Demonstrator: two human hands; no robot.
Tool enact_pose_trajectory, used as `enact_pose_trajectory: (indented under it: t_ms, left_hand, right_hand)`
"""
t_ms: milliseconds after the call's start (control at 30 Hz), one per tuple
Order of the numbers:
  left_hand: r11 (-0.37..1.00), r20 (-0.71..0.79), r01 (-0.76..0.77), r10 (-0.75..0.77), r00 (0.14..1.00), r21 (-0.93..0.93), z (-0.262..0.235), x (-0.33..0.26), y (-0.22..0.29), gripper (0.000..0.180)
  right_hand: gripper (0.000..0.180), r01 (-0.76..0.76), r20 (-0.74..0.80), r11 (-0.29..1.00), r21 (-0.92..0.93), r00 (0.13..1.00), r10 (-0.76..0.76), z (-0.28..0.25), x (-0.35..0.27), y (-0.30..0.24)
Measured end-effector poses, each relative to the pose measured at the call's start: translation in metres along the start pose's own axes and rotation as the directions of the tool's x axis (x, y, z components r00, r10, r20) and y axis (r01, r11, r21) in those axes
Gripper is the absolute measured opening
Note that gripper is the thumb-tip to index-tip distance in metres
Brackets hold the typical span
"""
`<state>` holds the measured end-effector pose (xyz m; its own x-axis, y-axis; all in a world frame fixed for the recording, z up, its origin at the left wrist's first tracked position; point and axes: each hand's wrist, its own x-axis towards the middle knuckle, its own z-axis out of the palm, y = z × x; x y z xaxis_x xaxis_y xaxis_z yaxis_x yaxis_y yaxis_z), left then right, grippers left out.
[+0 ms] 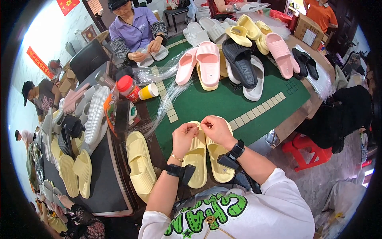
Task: Inspecting foam slippers and removing excess material/debris at a manufacturing finishing table.
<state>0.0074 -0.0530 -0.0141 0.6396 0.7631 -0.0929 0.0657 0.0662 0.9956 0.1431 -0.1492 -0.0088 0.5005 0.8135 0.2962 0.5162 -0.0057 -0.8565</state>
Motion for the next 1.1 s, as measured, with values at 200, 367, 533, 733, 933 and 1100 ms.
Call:
enact_pose_trajectory:
  t_ms: [200, 367, 533, 733, 933, 1100]
  left_hand:
    - [0.981, 0.006, -0.085, 0.086, 0.996, 0.172, 0.001, -0.001, -0.002, 0.01]
    - [0.938, 0.031, -0.138, 0.136, 0.99, 0.319, 0.001, 0.0, 0.001, 0.014]
    - [0.929, 0.018, -0.127, 0.129, 0.991, 0.347, 0.0, 0.001, -0.002, 0.017]
    - [0.934, 0.001, -0.112, 0.119, 0.993, 0.338, -0.02, -0.011, 0.03, 0.036]
    - [0.883, 0.09, -0.037, -0.006, 0.996, 0.467, -0.095, -0.074, 0.104, 0.041]
    - [0.59, 0.029, -0.06, 0.061, 0.998, 0.806, -0.153, -0.144, 0.103, 0.043]
  right_hand:
    - [0.014, 0.045, 0.038, 0.997, -0.055, 0.998, -0.043, 0.0, 0.0, 0.002]
    - [0.015, 0.056, 0.051, 0.994, -0.095, 0.997, -0.052, 0.001, -0.001, 0.004]
    - [0.014, 0.087, 0.03, 0.992, -0.096, 0.996, -0.084, 0.003, -0.001, 0.002]
    - [0.057, 0.091, 0.041, 0.982, -0.165, 0.996, -0.085, -0.026, 0.005, -0.006]
    - [0.073, 0.192, 0.339, 0.924, -0.331, 0.938, -0.074, -0.074, -0.034, 0.008]
    - [0.058, 0.16, 0.25, 0.89, -0.427, 0.967, -0.054, -0.102, -0.047, 0.012]
